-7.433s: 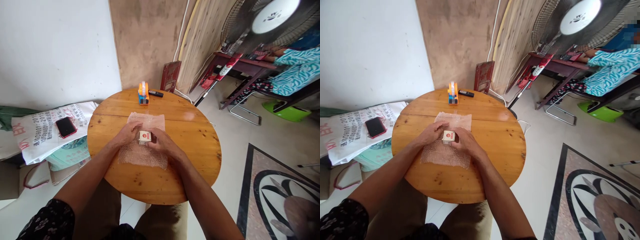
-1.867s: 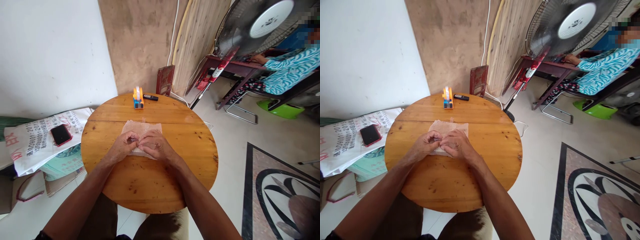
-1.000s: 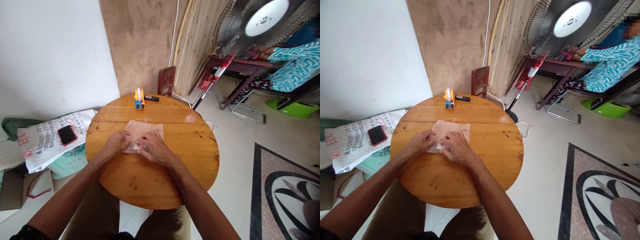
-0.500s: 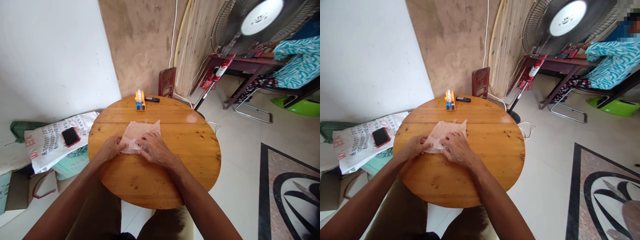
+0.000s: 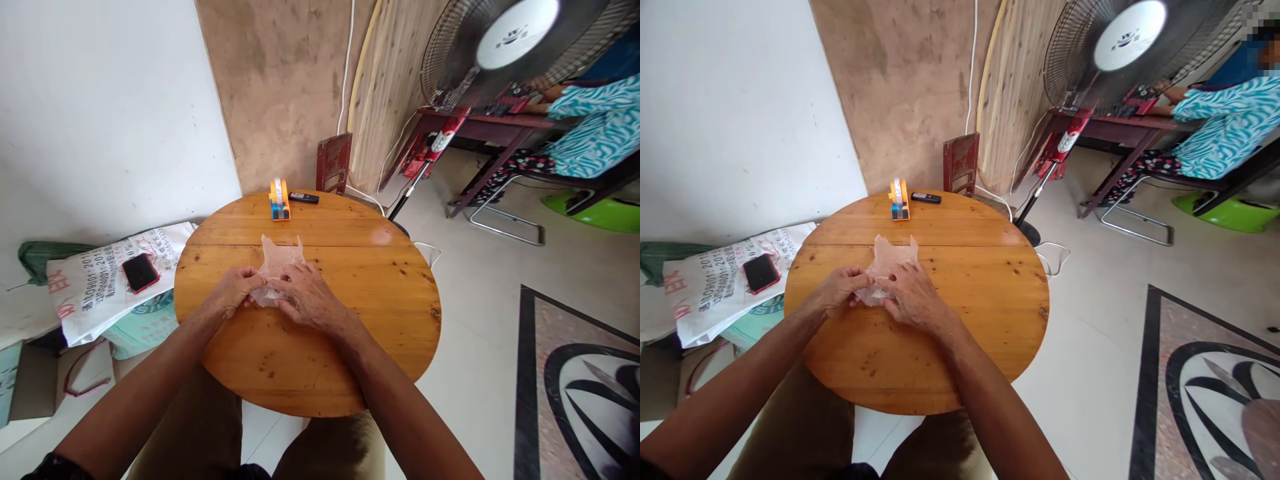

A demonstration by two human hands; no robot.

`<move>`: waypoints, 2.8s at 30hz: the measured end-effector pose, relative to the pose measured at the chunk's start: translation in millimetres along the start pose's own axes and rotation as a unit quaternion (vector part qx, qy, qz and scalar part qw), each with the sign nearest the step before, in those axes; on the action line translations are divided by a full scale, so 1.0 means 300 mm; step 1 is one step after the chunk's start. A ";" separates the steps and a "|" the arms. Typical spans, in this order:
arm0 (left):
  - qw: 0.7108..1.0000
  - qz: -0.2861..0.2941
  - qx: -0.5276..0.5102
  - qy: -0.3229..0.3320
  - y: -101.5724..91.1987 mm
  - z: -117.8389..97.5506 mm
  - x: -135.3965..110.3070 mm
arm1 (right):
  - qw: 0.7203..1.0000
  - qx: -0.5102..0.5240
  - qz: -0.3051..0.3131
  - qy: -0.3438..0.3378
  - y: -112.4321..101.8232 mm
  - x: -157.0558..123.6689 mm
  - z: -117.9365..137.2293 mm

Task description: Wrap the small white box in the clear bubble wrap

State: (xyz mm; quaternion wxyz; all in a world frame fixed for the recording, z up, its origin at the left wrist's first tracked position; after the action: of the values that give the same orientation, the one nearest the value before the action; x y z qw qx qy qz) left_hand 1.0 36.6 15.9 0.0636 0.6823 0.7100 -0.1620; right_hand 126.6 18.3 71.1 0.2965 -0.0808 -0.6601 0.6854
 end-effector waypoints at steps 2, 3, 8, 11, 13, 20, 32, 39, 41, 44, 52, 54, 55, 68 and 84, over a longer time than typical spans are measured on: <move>1.000 0.002 -0.001 0.001 0.013 -0.009 0.000 | 1.000 0.015 -0.002 0.004 0.005 -0.003 -0.005; 1.000 0.002 -0.001 0.001 0.018 -0.010 0.000 | 1.000 0.027 -0.007 0.008 0.007 -0.004 -0.009; 0.998 0.022 0.039 0.041 0.047 -0.029 -0.004 | 0.995 0.085 -0.054 0.018 -0.005 -0.012 -0.023; 0.993 0.032 0.089 0.069 0.060 -0.056 -0.013 | 0.994 0.092 -0.053 0.020 -0.004 -0.012 -0.025; 0.990 0.049 0.119 0.057 0.067 -0.065 -0.017 | 0.994 0.092 -0.051 0.023 -0.003 -0.012 -0.028; 0.983 0.127 0.136 0.007 0.084 -0.067 -0.025 | 0.991 0.117 -0.042 0.042 0.008 -0.008 -0.044; 0.859 -0.019 0.360 0.364 0.120 -0.181 -0.093 | 0.947 0.301 -0.056 0.099 -0.011 -0.039 -0.125; 0.874 -0.035 0.267 0.404 0.111 -0.134 -0.083 | 0.919 0.315 -0.071 0.225 0.028 -0.053 -0.253; 0.882 -0.015 0.257 0.394 0.117 -0.122 -0.072 | 0.927 0.289 -0.074 0.226 0.044 -0.040 -0.272; 0.889 0.009 0.249 0.384 0.126 -0.113 -0.065 | 0.939 0.263 -0.053 0.213 0.062 -0.009 -0.284; 0.890 0.041 0.256 0.375 0.147 -0.107 -0.056 | 0.942 0.246 0.048 0.223 0.078 0.098 -0.334; 0.890 0.047 0.258 0.372 0.150 -0.106 -0.052 | 0.945 0.213 0.066 0.240 0.096 0.127 -0.371; 0.891 0.051 0.256 0.372 0.152 -0.105 -0.050 | 0.946 0.200 0.071 0.246 0.106 0.143 -0.391; 0.883 0.049 0.267 0.383 0.158 -0.101 -0.043 | 0.937 0.169 0.009 0.307 0.058 0.152 -0.486; 0.892 0.054 0.270 0.359 0.153 -0.097 -0.039 | 0.844 0.231 -0.060 0.481 0.009 -0.315 -0.260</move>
State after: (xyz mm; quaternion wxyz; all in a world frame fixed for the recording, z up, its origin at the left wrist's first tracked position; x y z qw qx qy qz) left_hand 50.9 35.5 40.3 -0.3739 0.7224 0.5750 -0.0877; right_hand 241.8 36.8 33.0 0.6272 -0.2898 -0.2612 0.6741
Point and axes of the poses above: each hand's wrist, its own x-axis towards the middle knuckle, its own y-axis out of the palm, z = x × y, the point moved 9 cm from there along x, towards the middle knuckle, and after that the axes turned 2 degrees about -y, right-handed, at the moved point
